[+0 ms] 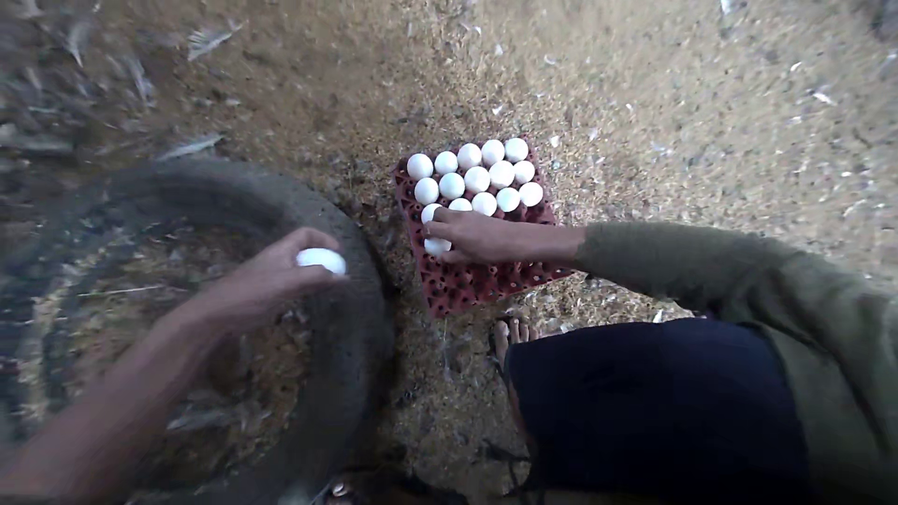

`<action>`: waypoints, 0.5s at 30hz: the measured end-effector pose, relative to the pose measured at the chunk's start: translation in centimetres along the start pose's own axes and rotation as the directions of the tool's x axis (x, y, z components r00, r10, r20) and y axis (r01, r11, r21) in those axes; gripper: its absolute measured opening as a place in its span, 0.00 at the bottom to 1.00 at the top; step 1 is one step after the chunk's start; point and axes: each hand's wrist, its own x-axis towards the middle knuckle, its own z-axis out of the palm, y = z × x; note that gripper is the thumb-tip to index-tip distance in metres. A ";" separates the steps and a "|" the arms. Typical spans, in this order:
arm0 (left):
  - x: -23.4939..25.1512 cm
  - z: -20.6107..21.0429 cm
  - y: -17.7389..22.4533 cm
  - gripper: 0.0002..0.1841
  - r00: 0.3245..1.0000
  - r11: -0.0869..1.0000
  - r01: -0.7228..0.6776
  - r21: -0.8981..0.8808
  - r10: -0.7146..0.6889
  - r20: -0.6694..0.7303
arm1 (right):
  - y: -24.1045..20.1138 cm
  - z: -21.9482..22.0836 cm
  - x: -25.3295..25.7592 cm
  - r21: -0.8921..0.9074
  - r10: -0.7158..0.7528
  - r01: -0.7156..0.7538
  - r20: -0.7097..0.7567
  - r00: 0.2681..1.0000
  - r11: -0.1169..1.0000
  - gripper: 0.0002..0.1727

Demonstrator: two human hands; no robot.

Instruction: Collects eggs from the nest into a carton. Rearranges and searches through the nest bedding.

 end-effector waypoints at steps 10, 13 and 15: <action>10.9 13.8 5.3 0.23 0.664 0.441 -0.667 0.600 0.717 0.211 | 3.8 -11.2 -3.9 0.095 0.383 -0.374 -0.327 0.864 0.923 0.35; 14.2 16.1 3.4 0.14 0.510 0.209 -0.695 0.688 0.818 0.267 | 3.4 -12.9 -4.7 0.117 0.443 -0.433 -0.380 0.812 0.894 0.38; 14.9 16.3 2.3 0.12 0.452 0.152 -0.675 0.722 0.858 0.242 | 4.0 -13.7 -4.1 0.115 0.347 -0.331 -0.431 0.833 0.937 0.34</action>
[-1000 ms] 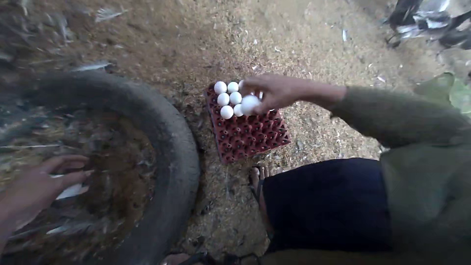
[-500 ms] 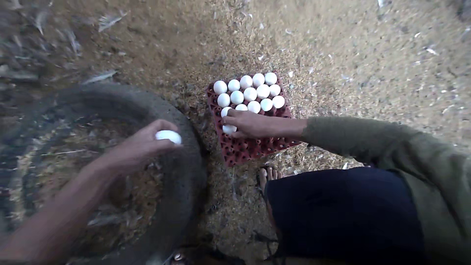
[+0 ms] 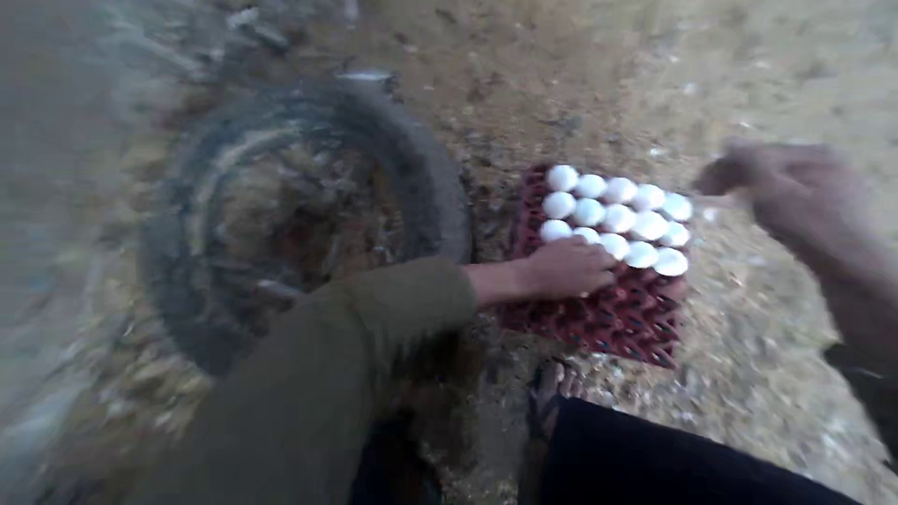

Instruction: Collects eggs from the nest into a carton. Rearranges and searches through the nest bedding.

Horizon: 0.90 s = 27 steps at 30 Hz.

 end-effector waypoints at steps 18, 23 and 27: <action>-46.9 -14.7 7.3 0.21 -0.405 -0.248 0.859 -0.448 -0.864 -0.298 | -27.5 27.3 10.1 0.077 -0.472 0.741 0.813 0.341 0.667 0.25; -48.3 -8.5 10.9 0.22 -0.544 -0.372 0.719 -0.587 -0.827 -0.143 | -31.4 46.3 12.6 0.027 -0.325 0.737 0.908 0.265 0.675 0.24; -48.9 -6.0 11.3 0.20 -0.441 -0.205 0.775 -0.597 -0.854 -0.278 | -29.7 53.8 11.3 -0.097 -0.303 0.805 0.895 0.328 0.586 0.34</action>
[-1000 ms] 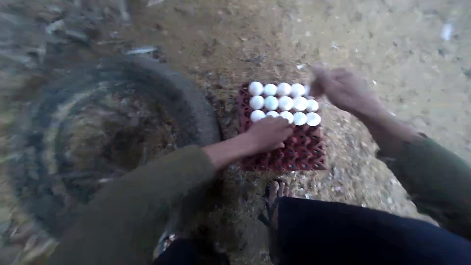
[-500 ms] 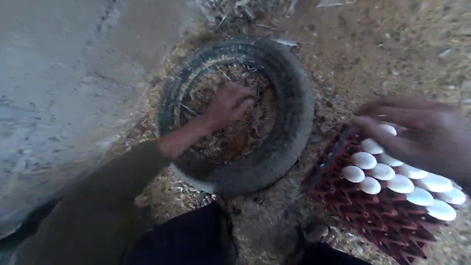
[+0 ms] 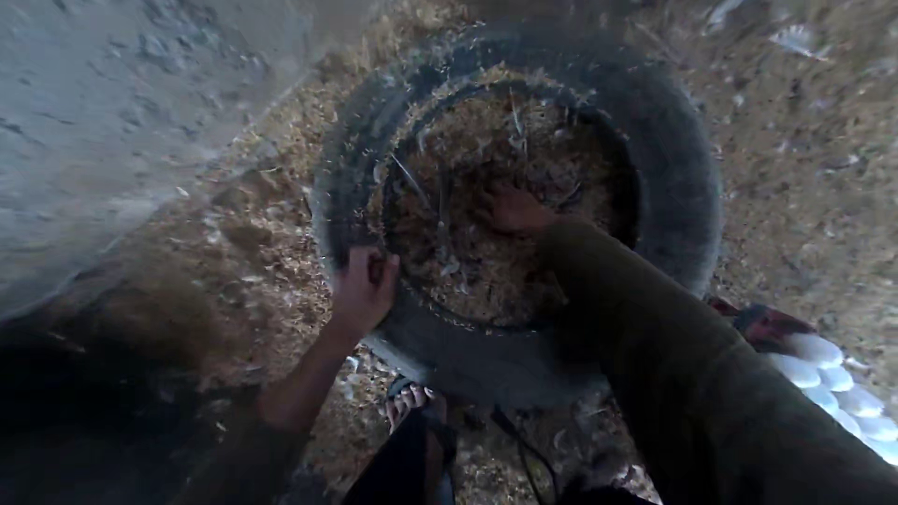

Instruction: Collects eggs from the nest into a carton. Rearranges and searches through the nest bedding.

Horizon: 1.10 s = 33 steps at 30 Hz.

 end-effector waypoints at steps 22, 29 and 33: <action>0.6 0.7 -0.3 0.23 0.998 0.996 0.044 0.081 -0.039 -0.057 | -7.5 -2.2 -6.4 0.466 0.079 -0.287 0.418 0.905 0.837 0.30; 0.8 0.3 0.4 0.24 0.997 0.991 0.073 0.115 -0.074 -0.001 | -3.5 3.6 -0.2 0.334 0.436 -0.398 -0.043 0.899 0.854 0.45; 0.7 0.5 0.3 0.22 0.999 0.992 0.042 0.116 -0.040 -0.023 | -7.3 3.9 -0.5 0.469 0.454 -0.469 0.154 0.878 0.748 0.51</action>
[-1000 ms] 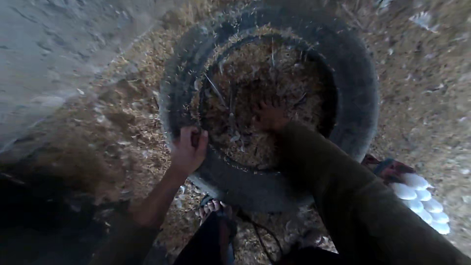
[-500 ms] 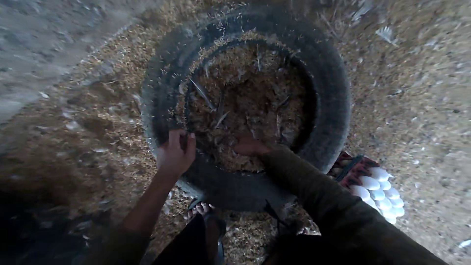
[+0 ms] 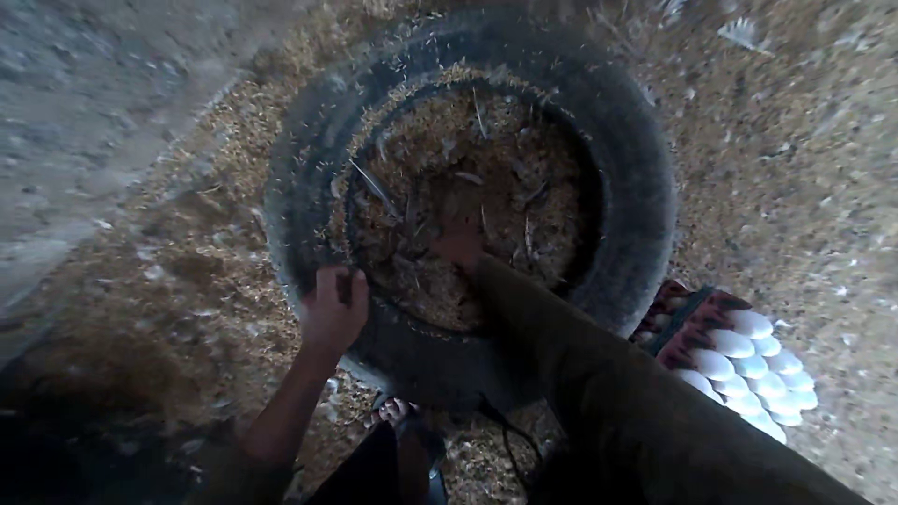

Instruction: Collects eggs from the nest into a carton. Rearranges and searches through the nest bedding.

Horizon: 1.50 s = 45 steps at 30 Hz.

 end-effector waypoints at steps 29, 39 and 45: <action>0.1 0.0 0.6 0.17 0.996 1.000 0.002 -0.011 -0.003 -0.085 | -6.6 0.7 -0.1 0.377 -0.253 0.271 -0.096 0.963 0.886 0.42; 0.3 -0.1 0.4 0.18 0.997 1.000 -0.003 0.023 0.005 -0.078 | -5.5 -4.9 0.0 0.221 -0.358 0.356 -0.033 0.933 0.908 0.40; 0.5 0.0 0.9 0.19 0.999 0.999 0.032 0.025 -0.031 -0.020 | -7.2 -0.5 2.2 0.375 -0.215 0.292 -0.233 0.948 0.880 0.42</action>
